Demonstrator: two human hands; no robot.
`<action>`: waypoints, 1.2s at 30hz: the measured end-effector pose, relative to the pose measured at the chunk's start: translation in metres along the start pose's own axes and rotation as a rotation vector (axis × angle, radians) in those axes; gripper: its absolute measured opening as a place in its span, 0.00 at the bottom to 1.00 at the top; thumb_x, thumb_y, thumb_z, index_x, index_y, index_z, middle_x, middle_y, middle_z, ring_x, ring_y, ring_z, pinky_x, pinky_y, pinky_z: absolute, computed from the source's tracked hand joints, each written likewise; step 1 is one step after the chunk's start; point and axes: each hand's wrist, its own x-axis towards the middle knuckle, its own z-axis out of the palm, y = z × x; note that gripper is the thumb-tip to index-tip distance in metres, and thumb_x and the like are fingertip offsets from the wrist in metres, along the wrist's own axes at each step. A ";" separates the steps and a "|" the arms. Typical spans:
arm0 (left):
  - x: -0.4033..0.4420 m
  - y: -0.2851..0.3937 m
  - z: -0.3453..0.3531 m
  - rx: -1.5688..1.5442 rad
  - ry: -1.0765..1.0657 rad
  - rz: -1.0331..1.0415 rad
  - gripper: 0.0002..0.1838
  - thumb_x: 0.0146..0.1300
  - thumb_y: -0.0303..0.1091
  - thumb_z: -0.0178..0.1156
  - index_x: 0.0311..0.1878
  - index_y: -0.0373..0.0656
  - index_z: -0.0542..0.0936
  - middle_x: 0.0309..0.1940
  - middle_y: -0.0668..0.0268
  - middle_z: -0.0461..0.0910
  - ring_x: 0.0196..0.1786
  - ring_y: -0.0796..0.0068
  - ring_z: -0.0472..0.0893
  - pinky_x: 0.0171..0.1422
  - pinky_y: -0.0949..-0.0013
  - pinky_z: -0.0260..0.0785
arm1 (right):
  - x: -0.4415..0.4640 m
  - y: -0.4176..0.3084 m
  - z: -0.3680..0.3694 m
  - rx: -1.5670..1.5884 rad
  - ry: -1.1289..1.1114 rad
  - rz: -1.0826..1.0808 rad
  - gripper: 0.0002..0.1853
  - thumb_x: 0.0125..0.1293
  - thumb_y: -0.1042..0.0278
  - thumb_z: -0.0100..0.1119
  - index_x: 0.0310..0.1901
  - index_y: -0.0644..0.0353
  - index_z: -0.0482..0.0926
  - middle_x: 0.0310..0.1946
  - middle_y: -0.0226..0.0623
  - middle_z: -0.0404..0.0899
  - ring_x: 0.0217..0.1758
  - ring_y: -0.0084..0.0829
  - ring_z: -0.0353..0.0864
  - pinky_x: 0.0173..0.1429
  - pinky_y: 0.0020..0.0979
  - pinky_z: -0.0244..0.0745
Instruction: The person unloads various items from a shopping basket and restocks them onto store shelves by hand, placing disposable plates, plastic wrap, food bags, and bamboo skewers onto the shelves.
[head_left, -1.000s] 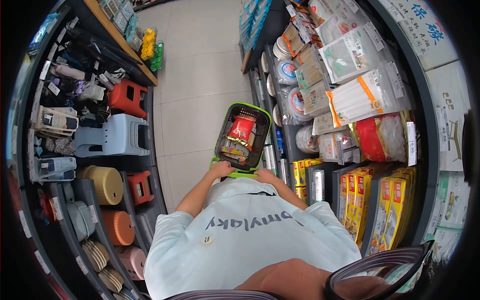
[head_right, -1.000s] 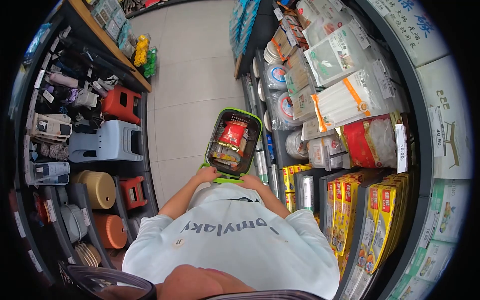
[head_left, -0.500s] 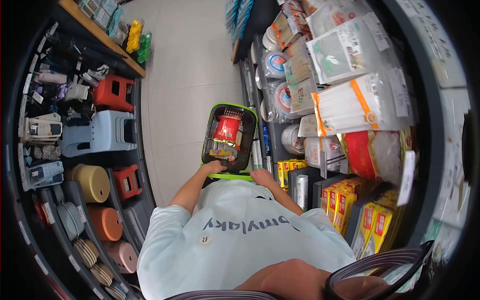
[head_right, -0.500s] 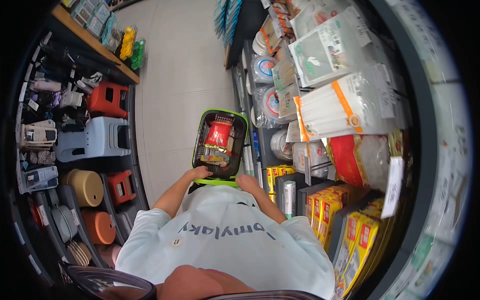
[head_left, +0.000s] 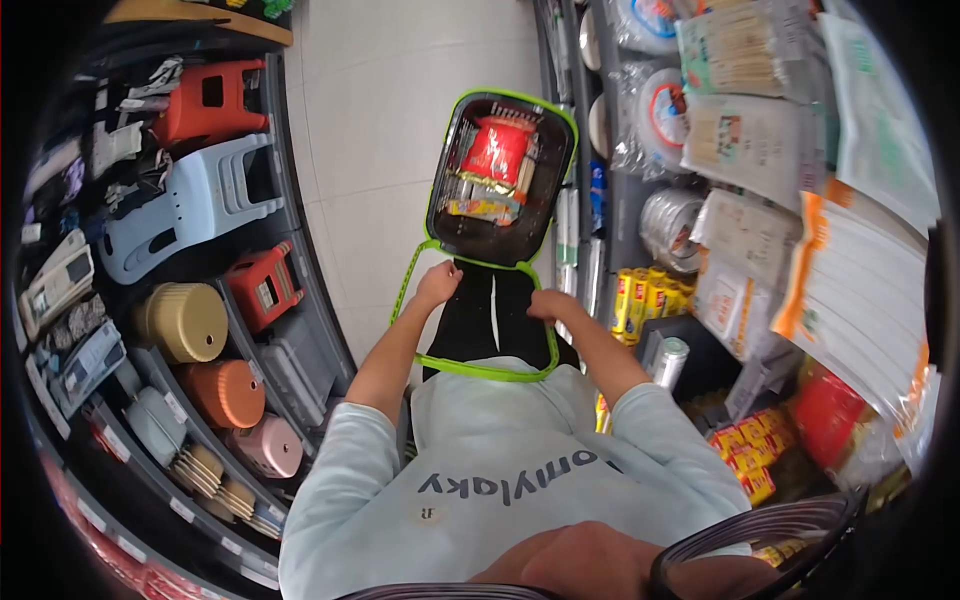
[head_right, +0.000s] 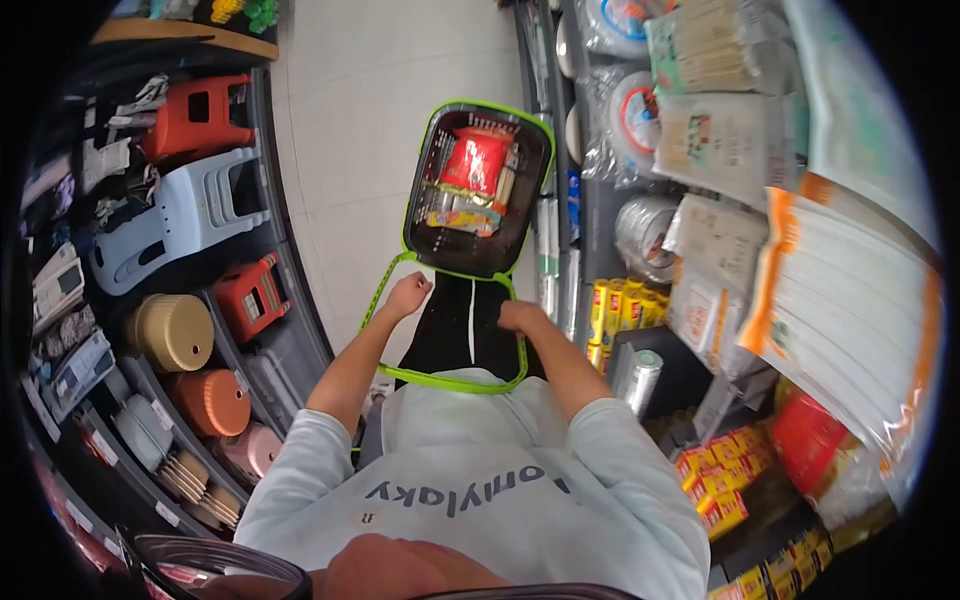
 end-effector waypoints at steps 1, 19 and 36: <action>0.012 -0.012 0.007 -0.005 0.066 -0.006 0.18 0.64 0.47 0.59 0.41 0.39 0.80 0.37 0.48 0.83 0.46 0.45 0.82 0.52 0.51 0.73 | 0.031 0.011 0.003 0.023 0.088 -0.046 0.22 0.64 0.52 0.54 0.35 0.67 0.84 0.29 0.49 0.85 0.34 0.46 0.86 0.46 0.45 0.81; 0.179 -0.063 0.048 -0.138 0.015 0.013 0.14 0.68 0.40 0.58 0.37 0.37 0.77 0.25 0.59 0.80 0.29 0.65 0.80 0.38 0.62 0.71 | 0.230 0.075 -0.119 0.659 0.734 -0.040 0.16 0.64 0.54 0.60 0.36 0.62 0.80 0.35 0.50 0.84 0.44 0.51 0.83 0.49 0.46 0.76; 0.276 -0.058 0.062 -0.435 0.063 -0.088 0.14 0.68 0.40 0.59 0.35 0.37 0.80 0.25 0.61 0.83 0.29 0.70 0.83 0.37 0.65 0.73 | 0.367 0.084 -0.120 0.777 0.686 0.027 0.21 0.60 0.53 0.65 0.47 0.62 0.80 0.47 0.54 0.83 0.54 0.52 0.82 0.58 0.41 0.75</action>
